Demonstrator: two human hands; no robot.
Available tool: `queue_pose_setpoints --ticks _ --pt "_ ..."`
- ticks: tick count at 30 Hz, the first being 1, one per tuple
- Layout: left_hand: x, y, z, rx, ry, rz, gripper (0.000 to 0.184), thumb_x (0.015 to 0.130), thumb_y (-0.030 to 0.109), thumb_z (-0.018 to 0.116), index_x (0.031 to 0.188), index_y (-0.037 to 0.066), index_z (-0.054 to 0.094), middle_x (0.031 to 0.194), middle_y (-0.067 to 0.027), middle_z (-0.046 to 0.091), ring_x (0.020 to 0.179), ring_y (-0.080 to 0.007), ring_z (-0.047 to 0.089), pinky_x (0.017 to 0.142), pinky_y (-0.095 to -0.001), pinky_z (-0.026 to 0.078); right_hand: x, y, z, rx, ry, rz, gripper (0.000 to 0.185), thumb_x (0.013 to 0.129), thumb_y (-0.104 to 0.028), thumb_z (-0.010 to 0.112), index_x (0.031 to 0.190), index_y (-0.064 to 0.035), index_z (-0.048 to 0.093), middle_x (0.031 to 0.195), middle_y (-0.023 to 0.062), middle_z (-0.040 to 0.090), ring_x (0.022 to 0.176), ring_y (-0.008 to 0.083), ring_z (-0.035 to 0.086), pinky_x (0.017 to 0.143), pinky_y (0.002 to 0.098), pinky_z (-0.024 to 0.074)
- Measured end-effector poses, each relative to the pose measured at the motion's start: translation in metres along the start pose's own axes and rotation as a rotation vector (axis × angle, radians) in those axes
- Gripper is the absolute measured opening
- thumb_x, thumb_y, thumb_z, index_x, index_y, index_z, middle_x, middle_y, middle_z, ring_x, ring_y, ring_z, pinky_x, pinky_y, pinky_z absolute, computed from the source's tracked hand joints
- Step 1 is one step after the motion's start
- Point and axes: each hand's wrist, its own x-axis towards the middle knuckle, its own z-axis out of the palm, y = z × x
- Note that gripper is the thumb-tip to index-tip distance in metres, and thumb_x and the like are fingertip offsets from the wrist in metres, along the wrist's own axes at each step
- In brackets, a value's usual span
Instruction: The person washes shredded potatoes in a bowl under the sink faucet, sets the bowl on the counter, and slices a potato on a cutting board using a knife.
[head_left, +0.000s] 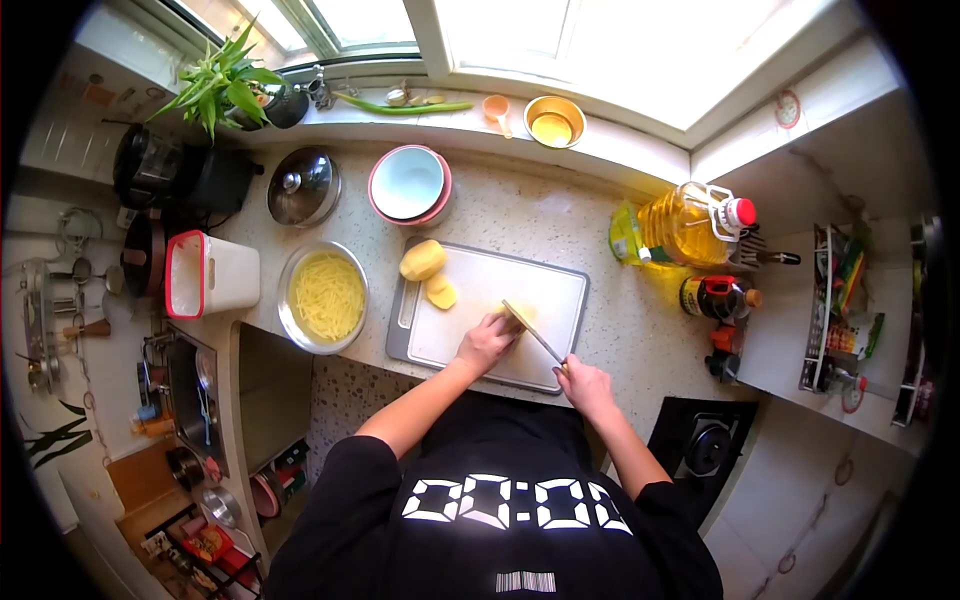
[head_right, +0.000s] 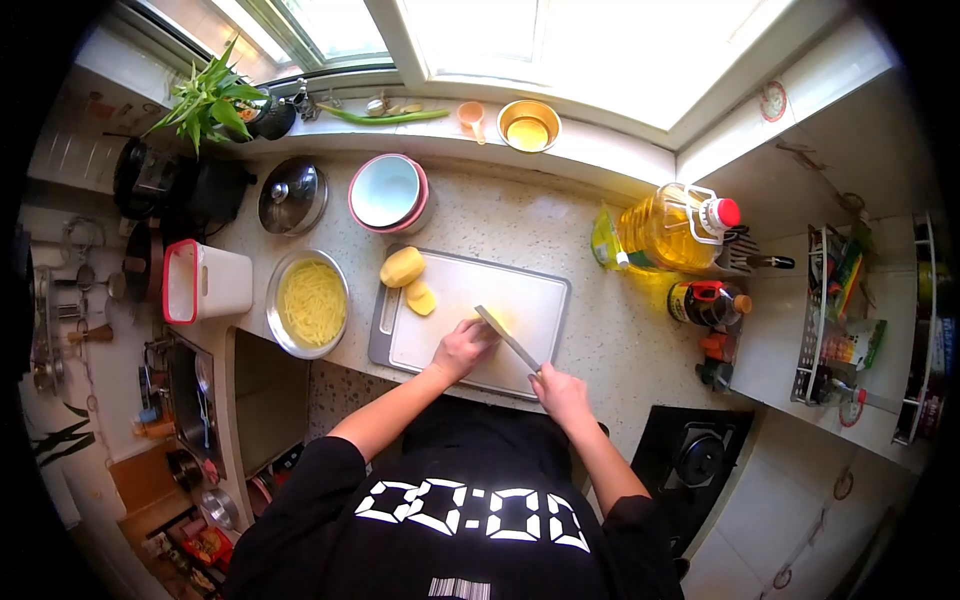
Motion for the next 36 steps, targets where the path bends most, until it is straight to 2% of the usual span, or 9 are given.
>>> queue_pose_setpoints --ticks 4,7,19,28,36 --pt "-0.002 -0.001 0.002 0.012 -0.021 -0.024 0.034 0.08 0.013 0.073 0.113 0.019 0.074 0.117 -0.0032 0.067 0.107 -0.0258 0.065 0.083 -0.0326 0.059 0.006 0.002 0.009 -0.001 -0.01 0.006 0.03 0.095 -0.039 0.063 0.097 -0.0095 0.057 0.074 0.0175 0.069 0.072 0.0402 0.069 0.063 0.0514 0.0547" --pt "-0.002 -0.004 0.0 0.0 0.007 0.009 0.027 0.081 0.016 0.072 0.108 0.016 0.074 0.107 -0.0037 0.065 0.104 -0.0243 0.063 0.077 -0.0331 0.059 0.013 0.002 0.015 0.003 -0.031 0.019 0.031 0.096 -0.039 0.062 0.096 -0.0093 0.055 0.073 0.0182 0.068 0.072 0.0417 0.068 0.063 0.0522 0.0543" --pt "-0.003 -0.005 -0.002 -0.014 -0.025 0.019 0.027 0.08 0.016 0.072 0.107 0.014 0.072 0.107 -0.005 0.063 0.106 -0.0251 0.062 0.075 -0.0333 0.059 0.035 0.007 0.035 0.04 -0.035 0.01 0.03 0.097 -0.038 0.061 0.099 -0.0083 0.055 0.073 0.0201 0.068 0.073 0.0421 0.069 0.065 0.0532 0.0542" --pt "-0.01 -0.004 0.002 0.042 0.027 -0.014 0.032 0.083 0.016 0.069 0.114 0.019 0.073 0.12 -0.0083 0.062 0.113 -0.0275 0.061 0.077 -0.0345 0.06 0.029 0.007 0.041 0.08 0.04 0.019 0.031 0.096 -0.039 0.062 0.099 -0.0085 0.057 0.073 0.0194 0.068 0.07 0.0414 0.068 0.063 0.0522 0.0537" --pt "-0.011 -0.003 0.004 0.036 0.017 -0.036 0.033 0.085 0.018 0.069 0.118 0.022 0.072 0.121 -0.0084 0.064 0.112 -0.0284 0.062 0.078 -0.0341 0.06 0.002 0.007 0.016 0.09 0.053 0.008 0.032 0.096 -0.04 0.062 0.097 -0.0078 0.057 0.072 0.0203 0.068 0.071 0.0418 0.068 0.062 0.0528 0.054"
